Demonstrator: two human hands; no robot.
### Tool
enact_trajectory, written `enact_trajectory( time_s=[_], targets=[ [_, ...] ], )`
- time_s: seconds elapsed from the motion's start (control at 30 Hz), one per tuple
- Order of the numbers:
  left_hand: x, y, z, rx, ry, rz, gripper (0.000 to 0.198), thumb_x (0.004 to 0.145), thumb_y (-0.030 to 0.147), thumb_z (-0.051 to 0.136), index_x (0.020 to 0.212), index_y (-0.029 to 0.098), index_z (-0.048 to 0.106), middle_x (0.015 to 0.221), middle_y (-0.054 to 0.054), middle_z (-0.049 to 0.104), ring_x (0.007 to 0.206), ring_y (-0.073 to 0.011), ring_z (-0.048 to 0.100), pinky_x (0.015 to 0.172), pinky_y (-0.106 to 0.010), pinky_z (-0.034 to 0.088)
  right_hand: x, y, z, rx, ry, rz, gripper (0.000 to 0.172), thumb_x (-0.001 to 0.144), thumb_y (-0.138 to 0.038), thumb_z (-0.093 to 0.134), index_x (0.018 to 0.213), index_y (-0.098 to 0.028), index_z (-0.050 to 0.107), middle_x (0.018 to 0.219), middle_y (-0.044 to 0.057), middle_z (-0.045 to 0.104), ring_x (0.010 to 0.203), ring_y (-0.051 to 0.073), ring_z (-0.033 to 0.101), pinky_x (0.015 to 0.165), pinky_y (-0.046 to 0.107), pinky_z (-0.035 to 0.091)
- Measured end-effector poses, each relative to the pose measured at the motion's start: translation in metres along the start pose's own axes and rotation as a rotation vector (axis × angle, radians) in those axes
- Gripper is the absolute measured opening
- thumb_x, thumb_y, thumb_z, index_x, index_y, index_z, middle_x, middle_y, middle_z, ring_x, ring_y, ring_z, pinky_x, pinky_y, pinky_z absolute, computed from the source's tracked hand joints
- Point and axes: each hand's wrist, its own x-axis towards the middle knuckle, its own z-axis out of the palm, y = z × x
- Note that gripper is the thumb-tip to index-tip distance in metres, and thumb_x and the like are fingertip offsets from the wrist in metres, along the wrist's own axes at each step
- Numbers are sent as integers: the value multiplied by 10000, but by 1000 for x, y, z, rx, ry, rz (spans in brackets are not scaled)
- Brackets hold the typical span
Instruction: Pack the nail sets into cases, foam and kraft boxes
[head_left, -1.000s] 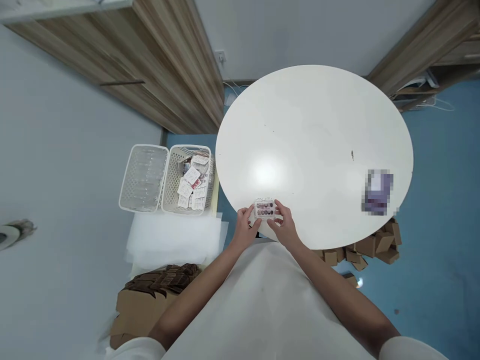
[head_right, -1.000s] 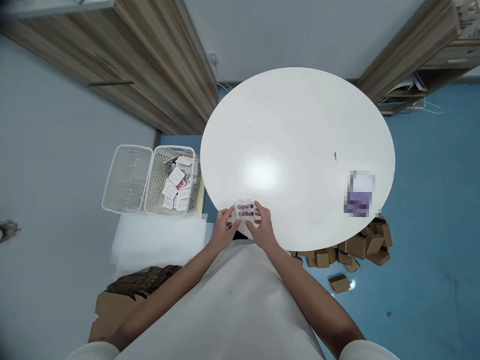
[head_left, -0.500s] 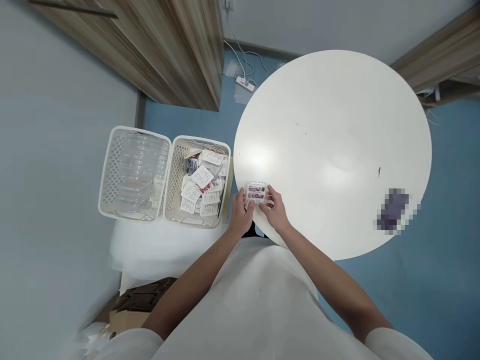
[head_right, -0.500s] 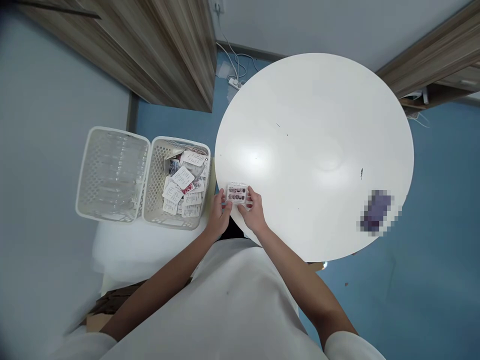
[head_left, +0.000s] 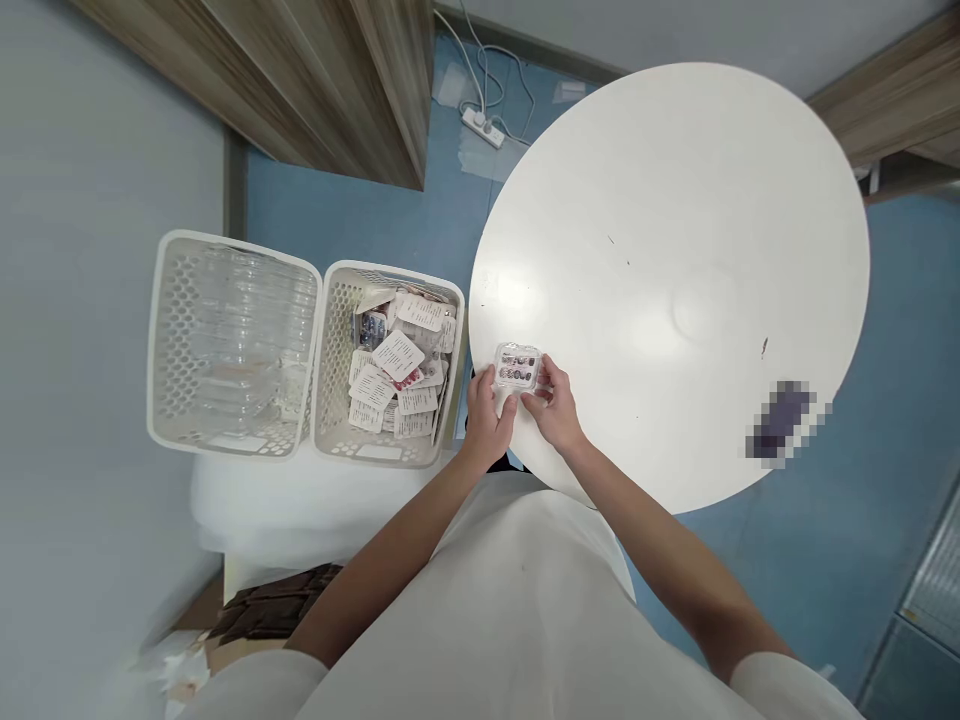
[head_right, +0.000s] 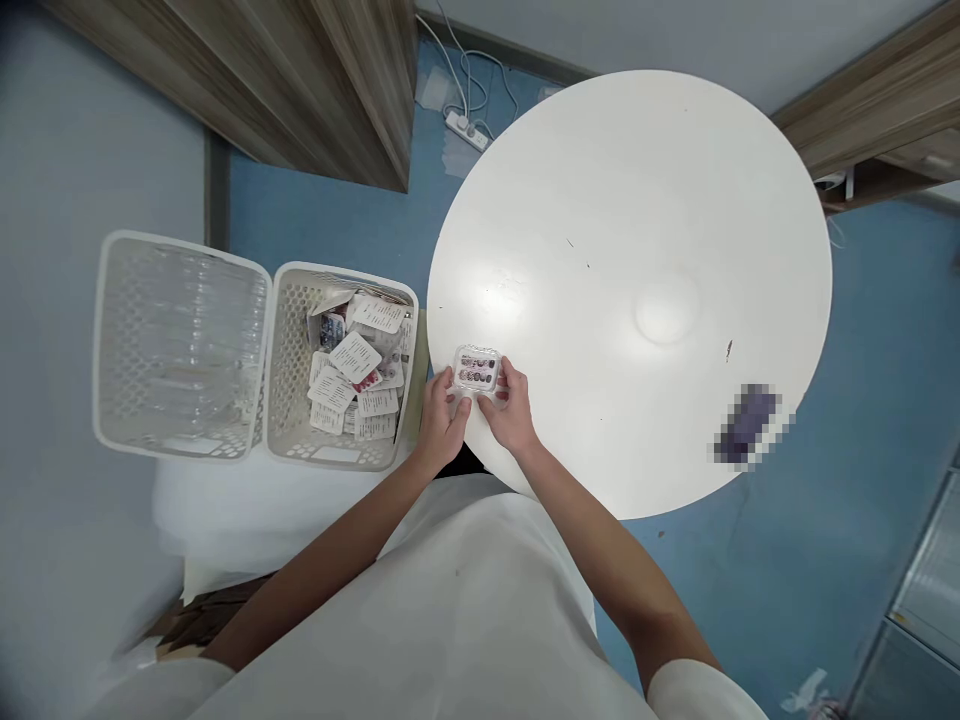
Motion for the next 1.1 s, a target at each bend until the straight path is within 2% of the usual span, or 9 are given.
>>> enact_trajectory(
  time_s=[0.17,0.3,0.47,0.6,0.73,0.87,1.0,1.1],
  targets=[
    [-8,-1,3,52,42,-3,523,854,385,404,1325,267,211,1334,-113,234,1235,-224,286,957,-415,350,-8,-2,0,39,47,46,725,674,-298,609,1304,-329,251,1231,48,345,1091,191,400,870,363,417],
    [-22,-2,8,65,90,-1,517,854,378,403,1323,267,214,1321,-110,258,1218,-226,306,937,-411,365,-25,-6,-9,74,52,58,703,673,-288,603,1291,-323,269,1214,47,373,1055,178,424,844,345,431],
    [-51,-1,19,94,157,17,538,846,381,412,1325,243,206,1308,-116,286,1230,-234,291,935,-411,365,-55,-7,-34,115,48,61,661,672,-294,590,1269,-303,307,1192,48,404,983,165,468,804,328,446],
    [-76,-2,32,165,227,64,551,835,383,429,1319,218,224,1291,-126,318,1229,-248,296,939,-426,358,-84,-3,-63,171,37,48,620,677,-319,578,1248,-295,340,1177,48,422,853,138,521,777,330,452],
    [-102,1,54,238,269,119,524,834,385,425,1301,213,261,1269,-127,352,1213,-250,322,923,-428,372,-116,10,-99,216,6,43,571,685,-335,573,1222,-290,384,1120,39,479,784,130,538,764,335,444],
    [-130,9,84,281,231,189,501,840,382,410,1294,222,270,1261,-116,368,1202,-237,339,910,-406,386,-143,35,-129,304,-16,29,514,665,-332,594,1157,-268,455,1043,34,529,722,126,541,728,330,447],
    [-157,13,104,298,199,220,468,843,381,407,1277,239,305,1259,-103,390,1179,-225,373,897,-380,398,-161,57,-141,337,-86,25,450,641,-331,614,1069,-230,521,970,39,547,685,125,532,694,319,448],
    [-171,14,105,299,229,211,430,838,380,413,1241,240,360,1233,-95,422,1153,-221,406,878,-371,415,-169,59,-143,321,-185,1,377,640,-333,616,992,-211,558,912,32,553,663,119,523,677,308,445]
  ],
)
